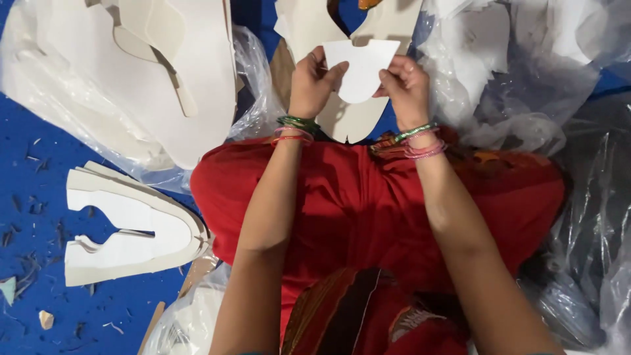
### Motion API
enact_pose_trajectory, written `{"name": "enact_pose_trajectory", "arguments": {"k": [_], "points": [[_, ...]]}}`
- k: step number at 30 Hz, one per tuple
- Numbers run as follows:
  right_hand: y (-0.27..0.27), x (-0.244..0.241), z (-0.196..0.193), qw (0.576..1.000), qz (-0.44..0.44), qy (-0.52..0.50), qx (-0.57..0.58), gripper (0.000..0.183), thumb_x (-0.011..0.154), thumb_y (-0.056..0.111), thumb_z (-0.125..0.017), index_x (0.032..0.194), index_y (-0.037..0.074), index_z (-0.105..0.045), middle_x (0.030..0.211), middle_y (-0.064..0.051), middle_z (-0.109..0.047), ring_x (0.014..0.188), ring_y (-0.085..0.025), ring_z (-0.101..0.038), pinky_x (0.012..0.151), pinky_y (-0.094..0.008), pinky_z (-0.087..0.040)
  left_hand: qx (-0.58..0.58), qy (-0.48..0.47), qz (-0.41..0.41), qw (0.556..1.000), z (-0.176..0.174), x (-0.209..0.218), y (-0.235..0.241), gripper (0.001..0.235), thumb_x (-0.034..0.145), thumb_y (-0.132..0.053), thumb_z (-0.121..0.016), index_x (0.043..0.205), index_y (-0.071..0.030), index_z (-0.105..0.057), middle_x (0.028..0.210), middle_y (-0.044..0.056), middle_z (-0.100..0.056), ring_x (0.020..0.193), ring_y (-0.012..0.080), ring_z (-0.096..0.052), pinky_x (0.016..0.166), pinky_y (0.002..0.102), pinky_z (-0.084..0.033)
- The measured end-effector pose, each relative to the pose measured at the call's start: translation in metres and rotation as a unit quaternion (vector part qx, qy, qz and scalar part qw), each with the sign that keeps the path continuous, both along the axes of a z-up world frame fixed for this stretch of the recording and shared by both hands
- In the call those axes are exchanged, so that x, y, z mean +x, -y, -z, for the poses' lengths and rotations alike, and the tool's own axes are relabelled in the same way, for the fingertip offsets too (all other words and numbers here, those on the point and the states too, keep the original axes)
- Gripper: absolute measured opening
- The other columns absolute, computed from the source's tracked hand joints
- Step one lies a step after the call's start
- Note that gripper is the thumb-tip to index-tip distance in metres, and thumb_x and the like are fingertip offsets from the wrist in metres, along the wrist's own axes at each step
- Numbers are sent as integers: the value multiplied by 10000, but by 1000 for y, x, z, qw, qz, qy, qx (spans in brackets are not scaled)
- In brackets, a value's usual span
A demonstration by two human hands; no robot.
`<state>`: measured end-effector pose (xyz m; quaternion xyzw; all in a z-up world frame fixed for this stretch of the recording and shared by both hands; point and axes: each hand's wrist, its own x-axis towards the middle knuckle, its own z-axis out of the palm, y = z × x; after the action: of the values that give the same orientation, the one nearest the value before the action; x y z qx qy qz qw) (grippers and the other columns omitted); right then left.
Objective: Sorting and stacking white shoe upper patterns on a production floor.
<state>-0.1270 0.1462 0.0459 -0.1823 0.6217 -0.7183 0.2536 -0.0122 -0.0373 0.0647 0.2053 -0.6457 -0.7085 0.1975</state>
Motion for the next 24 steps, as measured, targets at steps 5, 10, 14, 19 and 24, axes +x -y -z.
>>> {"name": "enact_pose_trajectory", "arguments": {"k": [5, 10, 14, 19, 24], "points": [[-4, 5, 70, 1000, 7, -9, 14, 220, 997, -57, -639, 1213, -25, -612, 1059, -106, -745, 860, -144, -734, 697, -283, -653, -145, 151, 9, 978, 21, 2, 5, 284, 851, -195, -805, 1050, -10, -721, 740, 87, -740, 621, 114, -689, 581, 278, -549], [-17, 38, 94, 990, 18, -30, 137, 249, 929, -61, -670, 1174, -33, -634, 955, -96, -752, 756, -136, -724, 597, -275, -619, -265, 233, 87, 932, 110, 11, 7, 354, 767, -251, -829, 986, -7, -697, 820, 186, -740, 778, 323, -743, 686, 403, -577], [-14, 44, 74, 980, 38, -77, 179, 207, 926, -29, -695, 1124, -47, -635, 926, -96, -751, 724, -121, -726, 584, -266, -634, -252, 225, 51, 940, 97, 16, 3, 378, 771, -318, -787, 1001, -33, -693, 887, 209, -742, 872, 397, -731, 752, 463, -573], [-12, 42, 84, 978, 46, -84, 185, 209, 921, -19, -700, 1114, -47, -628, 911, -93, -758, 723, -106, -728, 576, -254, -631, -261, 260, 59, 928, 90, 13, 2, 424, 765, -335, -806, 1014, -18, -676, 887, 248, -720, 896, 446, -696, 768, 502, -553], [-10, 37, 83, 977, 42, -89, 190, 184, 941, -21, -681, 1120, -43, -644, 927, -87, -758, 726, -102, -717, 571, -255, -625, -271, 263, 54, 924, 110, 10, 5, 413, 791, -328, -791, 1018, -6, -668, 916, 249, -720, 919, 442, -696, 788, 495, -554]]}}
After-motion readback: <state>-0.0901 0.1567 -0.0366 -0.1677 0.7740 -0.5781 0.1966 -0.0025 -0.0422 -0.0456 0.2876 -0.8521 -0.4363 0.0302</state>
